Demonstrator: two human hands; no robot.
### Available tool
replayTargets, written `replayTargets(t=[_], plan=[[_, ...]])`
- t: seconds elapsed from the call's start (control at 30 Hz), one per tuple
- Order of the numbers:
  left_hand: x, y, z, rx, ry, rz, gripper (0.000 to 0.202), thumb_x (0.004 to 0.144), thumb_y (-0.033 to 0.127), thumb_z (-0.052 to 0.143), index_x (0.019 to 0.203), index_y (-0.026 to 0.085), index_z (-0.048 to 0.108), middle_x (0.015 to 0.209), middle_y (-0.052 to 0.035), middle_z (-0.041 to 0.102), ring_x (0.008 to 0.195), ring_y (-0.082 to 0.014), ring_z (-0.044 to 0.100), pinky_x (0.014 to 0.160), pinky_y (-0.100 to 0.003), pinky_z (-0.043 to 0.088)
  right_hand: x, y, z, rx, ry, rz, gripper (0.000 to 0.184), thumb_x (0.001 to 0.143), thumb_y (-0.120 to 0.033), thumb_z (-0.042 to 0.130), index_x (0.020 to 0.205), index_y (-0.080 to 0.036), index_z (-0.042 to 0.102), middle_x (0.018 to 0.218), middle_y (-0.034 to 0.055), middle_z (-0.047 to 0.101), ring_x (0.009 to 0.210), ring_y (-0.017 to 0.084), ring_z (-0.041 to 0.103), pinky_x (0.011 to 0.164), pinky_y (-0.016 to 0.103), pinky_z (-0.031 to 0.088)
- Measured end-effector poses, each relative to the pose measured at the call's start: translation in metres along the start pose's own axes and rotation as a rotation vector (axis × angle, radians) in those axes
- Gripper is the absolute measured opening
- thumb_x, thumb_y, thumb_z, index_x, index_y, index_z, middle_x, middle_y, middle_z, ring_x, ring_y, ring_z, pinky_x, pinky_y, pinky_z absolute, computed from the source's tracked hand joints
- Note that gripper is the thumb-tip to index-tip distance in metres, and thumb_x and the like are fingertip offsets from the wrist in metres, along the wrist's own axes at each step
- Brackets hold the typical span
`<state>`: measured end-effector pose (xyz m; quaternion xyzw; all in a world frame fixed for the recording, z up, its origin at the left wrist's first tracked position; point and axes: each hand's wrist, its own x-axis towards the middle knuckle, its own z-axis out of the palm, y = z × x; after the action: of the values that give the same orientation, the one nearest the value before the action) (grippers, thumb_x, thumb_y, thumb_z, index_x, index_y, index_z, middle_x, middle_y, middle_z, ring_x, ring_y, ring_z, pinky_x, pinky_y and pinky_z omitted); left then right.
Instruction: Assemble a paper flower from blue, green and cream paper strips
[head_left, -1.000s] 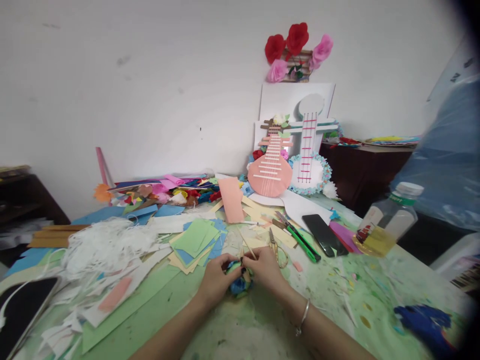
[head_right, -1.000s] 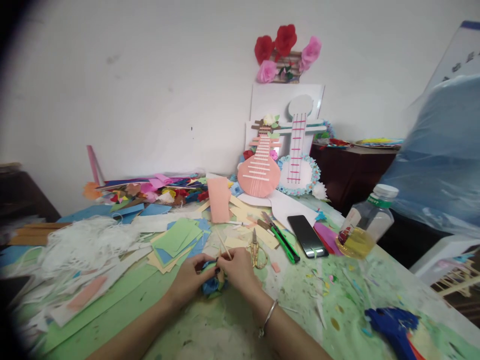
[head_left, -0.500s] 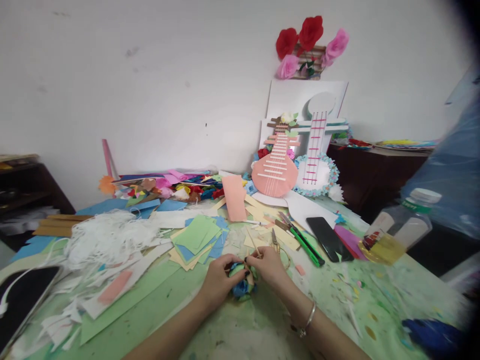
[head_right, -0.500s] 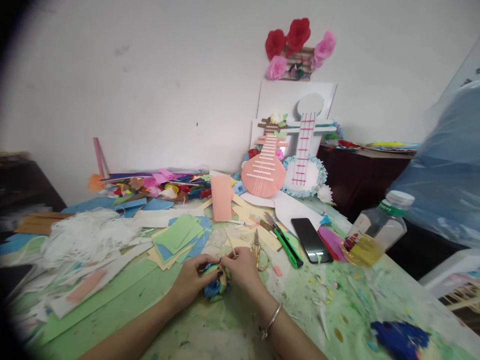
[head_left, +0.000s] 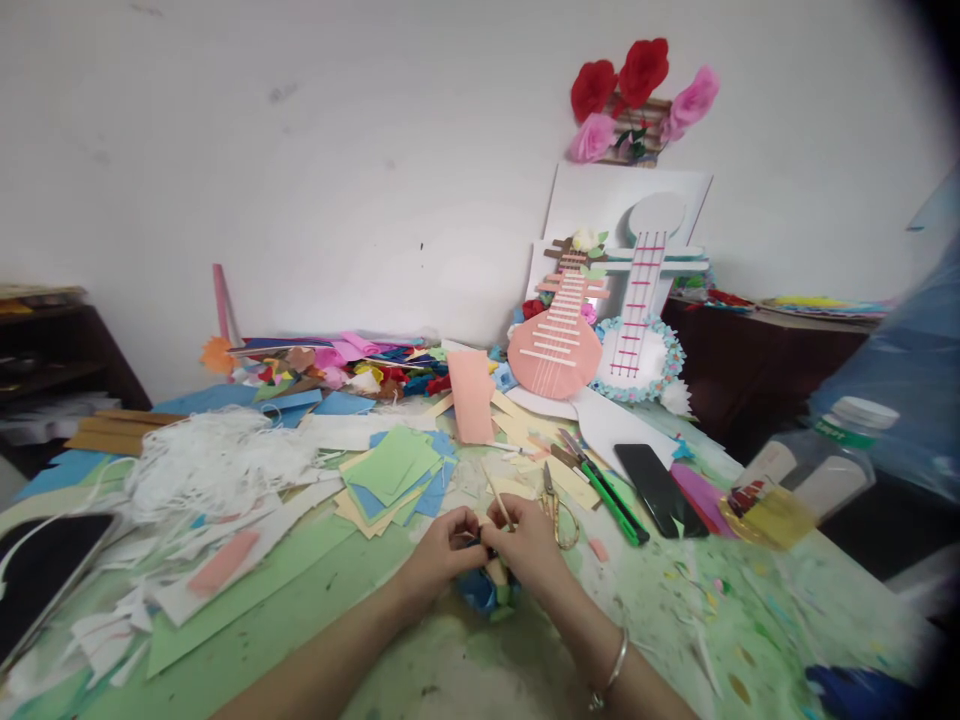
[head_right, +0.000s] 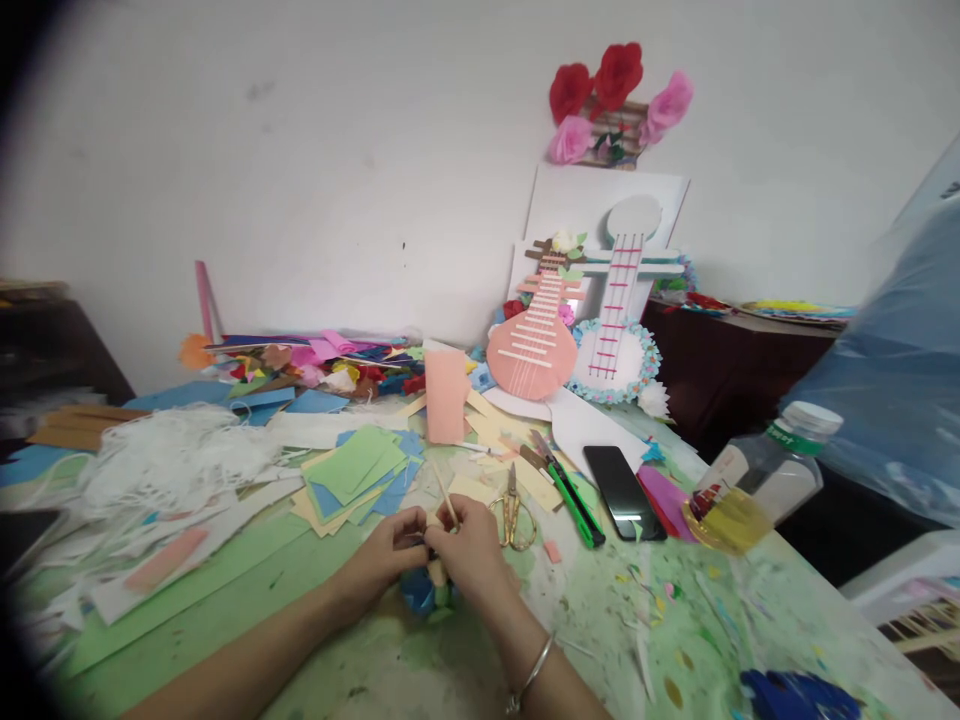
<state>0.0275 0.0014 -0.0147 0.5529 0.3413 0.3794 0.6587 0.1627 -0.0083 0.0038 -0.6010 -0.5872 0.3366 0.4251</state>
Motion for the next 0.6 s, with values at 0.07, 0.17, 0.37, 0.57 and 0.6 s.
replayTargets(t=[0.07,0.17,0.37,0.57,0.6], plan=[[0.001,0.001,-0.003,-0.025,-0.006,0.026,0.029,0.059,0.028,0.073,0.073,0.014,0.052,0.072,-0.0014,0.058,0.069,-0.0126,0.056,0.06,-0.02,0.04,-0.001,-0.002,-0.001,-0.009,0.019,-0.025,0.006,0.056,-0.015,0.051,0.053,-0.017,0.045,0.053,-0.0038,0.044,0.055,0.01,0.04,0.05,0.02,0.029],[0.004,0.004,-0.012,-0.041,0.045,0.035,0.032,0.063,0.034,0.07,0.083,0.014,0.057,0.075,-0.0031,0.061,0.067,-0.0126,0.056,0.057,-0.019,0.041,-0.001,-0.004,-0.005,0.115,0.006,0.02,0.006,0.057,-0.015,0.054,0.054,-0.016,0.049,0.053,-0.0039,0.045,0.054,0.009,0.041,0.051,0.02,0.031],[0.004,0.016,-0.027,0.047,0.023,-0.022,0.028,0.062,0.036,0.071,0.071,0.01,0.066,0.065,-0.004,0.064,0.059,-0.0114,0.055,0.055,-0.02,0.04,-0.002,-0.009,-0.013,0.411,-0.261,0.233,0.016,0.052,-0.023,0.069,0.059,-0.014,0.059,0.044,-0.0065,0.045,0.034,0.003,0.025,0.036,0.021,0.016],[-0.002,0.024,-0.027,0.018,-0.064,-0.064,0.029,0.058,0.031,0.075,0.077,0.01,0.068,0.073,-0.0066,0.067,0.063,-0.0141,0.059,0.059,-0.021,0.043,0.001,-0.005,-0.015,0.425,-0.307,0.21,0.025,0.049,-0.031,0.074,0.057,-0.013,0.06,0.039,-0.0068,0.041,0.033,0.003,0.026,0.036,0.021,0.015],[-0.002,0.025,-0.027,0.016,-0.074,-0.061,0.03,0.058,0.031,0.075,0.078,0.011,0.068,0.074,-0.0064,0.067,0.064,-0.0142,0.059,0.059,-0.021,0.043,0.001,-0.003,-0.014,0.419,-0.3,0.186,0.025,0.05,-0.032,0.074,0.057,-0.013,0.059,0.04,-0.0066,0.042,0.034,0.004,0.027,0.037,0.02,0.016]])
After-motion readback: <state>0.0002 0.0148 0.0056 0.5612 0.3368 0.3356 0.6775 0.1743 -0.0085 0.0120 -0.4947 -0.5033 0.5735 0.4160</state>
